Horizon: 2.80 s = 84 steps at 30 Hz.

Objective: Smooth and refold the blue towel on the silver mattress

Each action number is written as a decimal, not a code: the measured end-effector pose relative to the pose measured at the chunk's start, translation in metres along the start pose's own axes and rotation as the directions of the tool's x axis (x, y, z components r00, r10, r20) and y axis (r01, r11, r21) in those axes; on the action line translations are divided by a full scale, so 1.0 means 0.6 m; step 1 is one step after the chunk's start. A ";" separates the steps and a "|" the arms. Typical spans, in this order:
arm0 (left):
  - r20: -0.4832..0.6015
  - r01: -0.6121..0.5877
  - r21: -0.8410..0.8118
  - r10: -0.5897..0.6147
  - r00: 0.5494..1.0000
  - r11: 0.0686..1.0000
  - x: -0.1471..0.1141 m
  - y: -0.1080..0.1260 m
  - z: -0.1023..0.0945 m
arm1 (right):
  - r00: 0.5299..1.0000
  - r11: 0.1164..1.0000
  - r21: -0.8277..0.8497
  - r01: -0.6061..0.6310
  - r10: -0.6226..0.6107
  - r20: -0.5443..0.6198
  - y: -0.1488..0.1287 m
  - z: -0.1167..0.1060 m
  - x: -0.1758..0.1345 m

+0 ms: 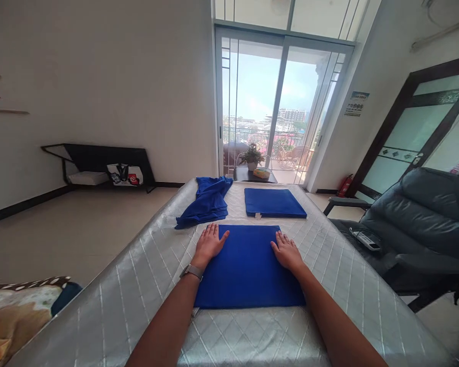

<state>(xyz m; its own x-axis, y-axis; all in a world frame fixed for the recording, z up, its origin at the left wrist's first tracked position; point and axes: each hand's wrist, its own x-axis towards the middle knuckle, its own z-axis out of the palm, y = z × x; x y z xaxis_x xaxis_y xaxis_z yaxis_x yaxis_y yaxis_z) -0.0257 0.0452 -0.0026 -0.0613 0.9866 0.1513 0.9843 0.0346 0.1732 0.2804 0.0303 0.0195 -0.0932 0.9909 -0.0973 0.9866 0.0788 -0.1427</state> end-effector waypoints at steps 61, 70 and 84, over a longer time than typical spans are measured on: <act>0.032 -0.016 0.085 0.013 0.999 0.996 -0.053 -0.017 0.006 | 1.000 0.995 0.104 -0.003 0.005 -0.026 -0.002 0.003 -0.005; 0.000 0.003 0.071 -0.003 1.000 0.998 -0.052 -0.018 0.013 | 0.999 0.998 0.061 -0.010 0.013 -0.038 0.002 0.013 0.004; 0.025 -0.007 -0.003 0.007 1.000 1.000 -0.068 -0.009 -0.009 | 0.999 0.999 -0.005 -0.045 0.045 0.007 -0.011 -0.014 -0.014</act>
<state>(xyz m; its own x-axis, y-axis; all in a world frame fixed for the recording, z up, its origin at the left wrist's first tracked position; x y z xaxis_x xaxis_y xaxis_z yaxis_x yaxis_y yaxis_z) -0.0297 0.0041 -0.0044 -0.0505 0.9905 0.1276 0.9841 0.0275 0.1755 0.2757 0.0225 0.0294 -0.0498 0.9927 -0.1100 0.9905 0.0349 -0.1332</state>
